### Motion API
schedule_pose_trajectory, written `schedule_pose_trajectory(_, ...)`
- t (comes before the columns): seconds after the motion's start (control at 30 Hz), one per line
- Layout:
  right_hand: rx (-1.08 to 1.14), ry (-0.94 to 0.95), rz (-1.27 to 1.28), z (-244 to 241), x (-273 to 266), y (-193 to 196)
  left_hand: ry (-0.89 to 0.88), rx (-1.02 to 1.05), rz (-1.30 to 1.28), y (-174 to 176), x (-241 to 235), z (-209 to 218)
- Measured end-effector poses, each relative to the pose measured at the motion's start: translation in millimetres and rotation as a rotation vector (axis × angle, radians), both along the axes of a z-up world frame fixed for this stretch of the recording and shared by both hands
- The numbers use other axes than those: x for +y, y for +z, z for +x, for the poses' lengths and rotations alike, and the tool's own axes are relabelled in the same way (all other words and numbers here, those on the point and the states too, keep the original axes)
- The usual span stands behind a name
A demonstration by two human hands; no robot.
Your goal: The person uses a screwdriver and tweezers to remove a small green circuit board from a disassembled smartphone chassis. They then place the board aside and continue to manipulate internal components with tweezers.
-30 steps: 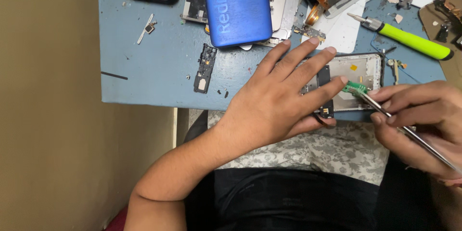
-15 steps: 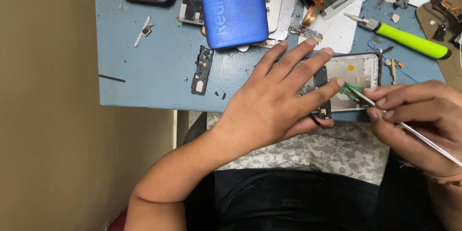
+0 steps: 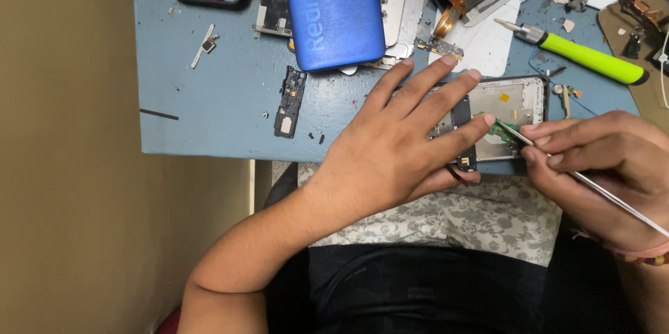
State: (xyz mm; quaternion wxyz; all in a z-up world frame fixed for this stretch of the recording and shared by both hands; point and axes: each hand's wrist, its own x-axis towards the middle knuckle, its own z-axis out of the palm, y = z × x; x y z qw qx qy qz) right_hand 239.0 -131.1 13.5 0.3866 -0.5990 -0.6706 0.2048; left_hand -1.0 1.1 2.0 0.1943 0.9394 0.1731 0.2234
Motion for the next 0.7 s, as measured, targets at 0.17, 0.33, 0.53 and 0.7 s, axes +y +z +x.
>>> schedule_pose_trajectory(0.17, 0.007, -0.019, -0.013, -4.6, 3.1, 3.6, -0.005, 0.0, 0.004, 0.0, 0.6, 0.9)
schedule_pose_trajectory(0.33, -0.057, -0.023, -0.015, -4.0, 5.1, 4.7, 0.003, 0.006, 0.008, 0.0, -0.7, 0.6)
schedule_pose_trajectory(0.53, 0.111, -0.018, 0.032, -2.9, 3.5, -1.9, 0.006, 0.0, 0.004, -0.6, -1.1, 1.0)
schedule_pose_trajectory(0.7, 0.132, 0.006, 0.024, 2.2, 1.9, -5.0, 0.01, -0.008, 0.003, 1.9, -1.1, 0.1)
